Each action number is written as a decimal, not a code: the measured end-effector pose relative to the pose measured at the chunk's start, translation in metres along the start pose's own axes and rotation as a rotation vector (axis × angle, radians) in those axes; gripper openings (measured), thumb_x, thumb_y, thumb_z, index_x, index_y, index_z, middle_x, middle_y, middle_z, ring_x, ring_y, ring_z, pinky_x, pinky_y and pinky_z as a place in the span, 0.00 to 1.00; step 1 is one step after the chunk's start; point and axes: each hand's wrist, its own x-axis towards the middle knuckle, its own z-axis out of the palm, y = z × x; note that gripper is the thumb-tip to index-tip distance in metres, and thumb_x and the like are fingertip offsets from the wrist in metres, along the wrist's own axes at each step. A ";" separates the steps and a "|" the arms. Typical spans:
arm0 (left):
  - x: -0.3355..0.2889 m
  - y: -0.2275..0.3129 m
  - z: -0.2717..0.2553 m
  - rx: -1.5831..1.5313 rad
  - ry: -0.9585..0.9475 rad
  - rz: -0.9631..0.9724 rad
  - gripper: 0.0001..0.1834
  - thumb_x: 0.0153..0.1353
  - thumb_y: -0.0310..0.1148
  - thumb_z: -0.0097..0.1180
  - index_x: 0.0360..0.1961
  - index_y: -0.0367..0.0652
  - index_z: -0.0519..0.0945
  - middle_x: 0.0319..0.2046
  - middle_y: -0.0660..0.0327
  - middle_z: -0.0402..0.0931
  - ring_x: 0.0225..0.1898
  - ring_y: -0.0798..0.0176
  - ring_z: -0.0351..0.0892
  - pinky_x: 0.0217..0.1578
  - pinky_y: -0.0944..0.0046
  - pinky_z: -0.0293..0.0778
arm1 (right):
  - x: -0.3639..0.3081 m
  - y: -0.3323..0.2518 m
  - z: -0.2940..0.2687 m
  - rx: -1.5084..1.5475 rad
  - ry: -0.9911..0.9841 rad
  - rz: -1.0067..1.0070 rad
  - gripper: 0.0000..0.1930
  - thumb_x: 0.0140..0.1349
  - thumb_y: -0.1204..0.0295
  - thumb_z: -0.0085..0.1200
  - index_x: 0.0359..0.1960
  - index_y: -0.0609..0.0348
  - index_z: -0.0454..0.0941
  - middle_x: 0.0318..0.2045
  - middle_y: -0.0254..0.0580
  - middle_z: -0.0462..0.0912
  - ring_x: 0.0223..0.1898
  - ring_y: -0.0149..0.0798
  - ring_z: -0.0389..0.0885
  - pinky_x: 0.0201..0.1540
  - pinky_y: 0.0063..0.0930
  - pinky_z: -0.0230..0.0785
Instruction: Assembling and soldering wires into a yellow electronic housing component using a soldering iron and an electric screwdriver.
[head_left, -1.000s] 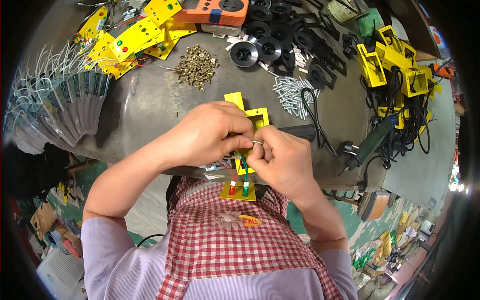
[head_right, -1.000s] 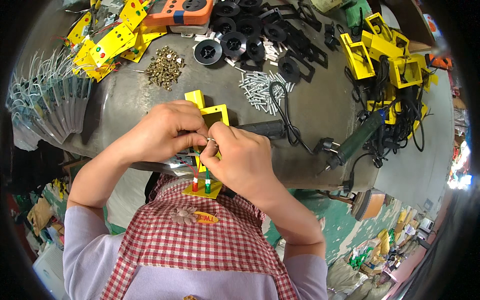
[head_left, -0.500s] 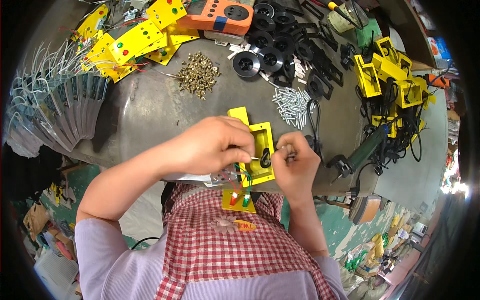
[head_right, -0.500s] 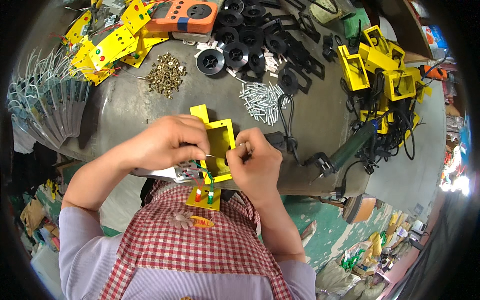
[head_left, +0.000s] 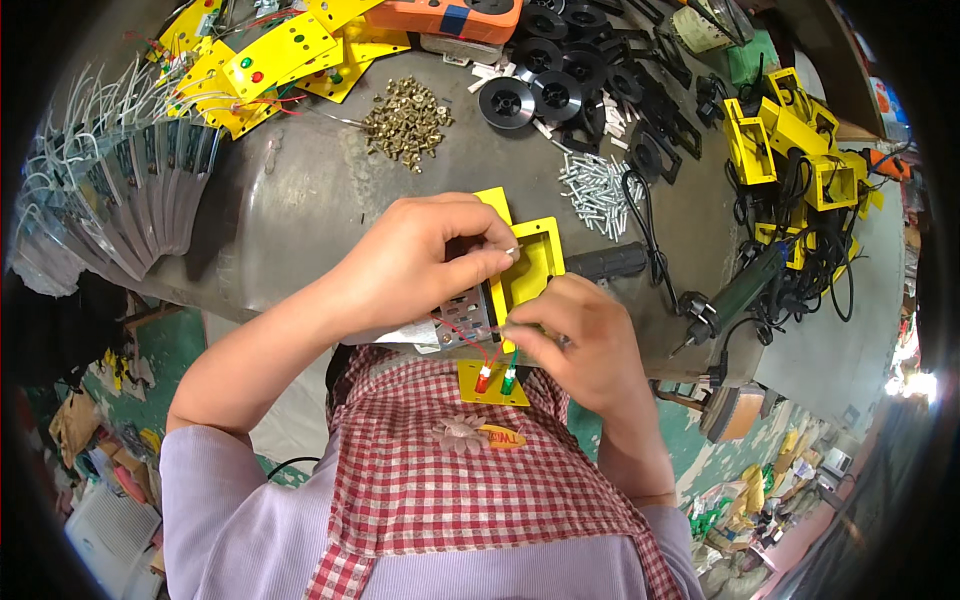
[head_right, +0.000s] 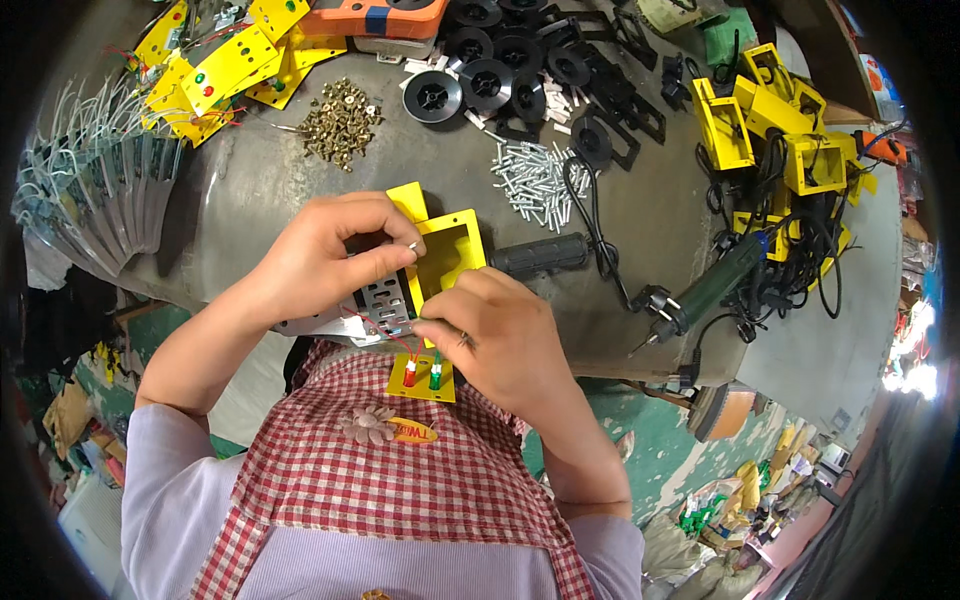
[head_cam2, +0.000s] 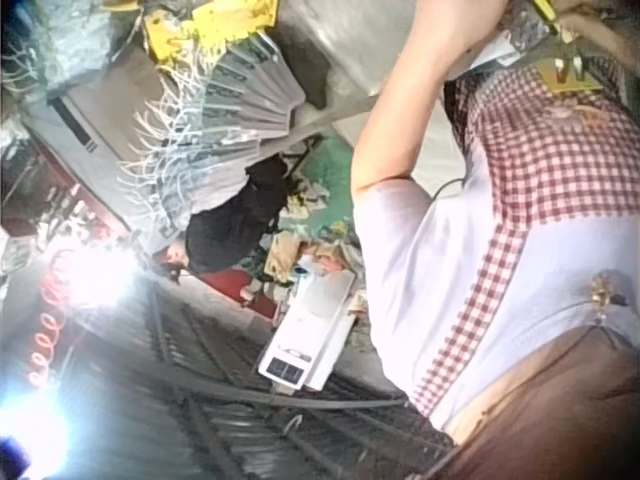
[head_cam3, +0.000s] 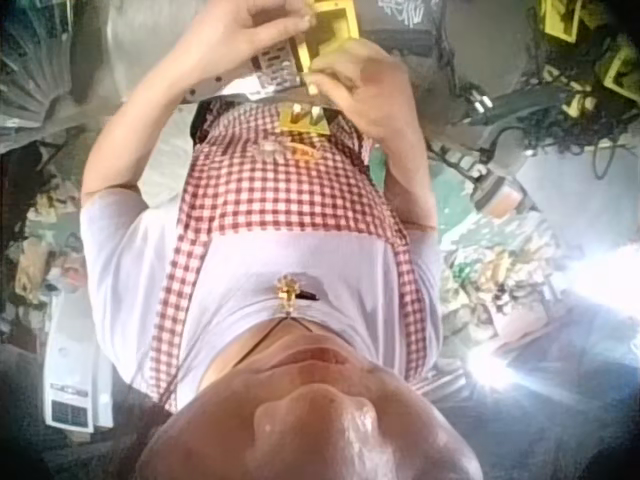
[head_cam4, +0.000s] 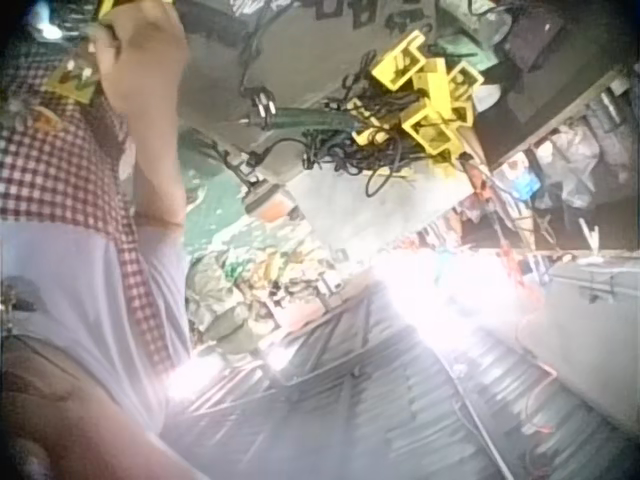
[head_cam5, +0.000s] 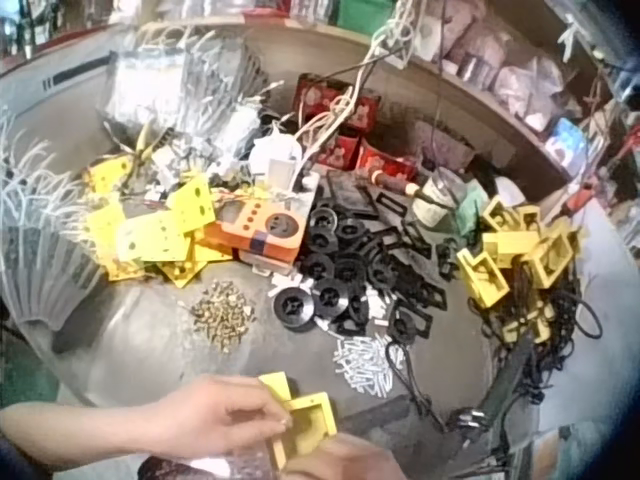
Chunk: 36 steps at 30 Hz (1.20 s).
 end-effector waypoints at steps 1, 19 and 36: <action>-0.002 -0.001 0.000 0.002 -0.002 0.002 0.06 0.58 0.28 0.60 0.35 0.37 0.80 0.33 0.60 0.78 0.36 0.66 0.78 0.39 0.66 0.73 | 0.001 -0.005 -0.003 0.099 0.009 0.106 0.06 0.53 0.71 0.63 0.29 0.59 0.80 0.24 0.40 0.76 0.27 0.39 0.75 0.30 0.30 0.66; 0.002 -0.006 0.002 -0.305 -0.102 -0.275 0.08 0.61 0.28 0.60 0.38 0.34 0.81 0.34 0.62 0.82 0.36 0.74 0.78 0.38 0.72 0.74 | 0.014 -0.008 0.008 0.166 0.171 0.283 0.09 0.55 0.69 0.62 0.30 0.61 0.78 0.26 0.43 0.79 0.25 0.41 0.78 0.28 0.31 0.68; -0.009 0.001 0.023 -0.172 0.109 -0.100 0.17 0.63 0.24 0.56 0.52 0.34 0.71 0.32 0.61 0.79 0.38 0.70 0.79 0.41 0.70 0.74 | 0.013 0.016 -0.010 0.458 0.081 0.370 0.05 0.59 0.75 0.59 0.33 0.64 0.80 0.20 0.32 0.79 0.22 0.18 0.71 0.24 0.17 0.64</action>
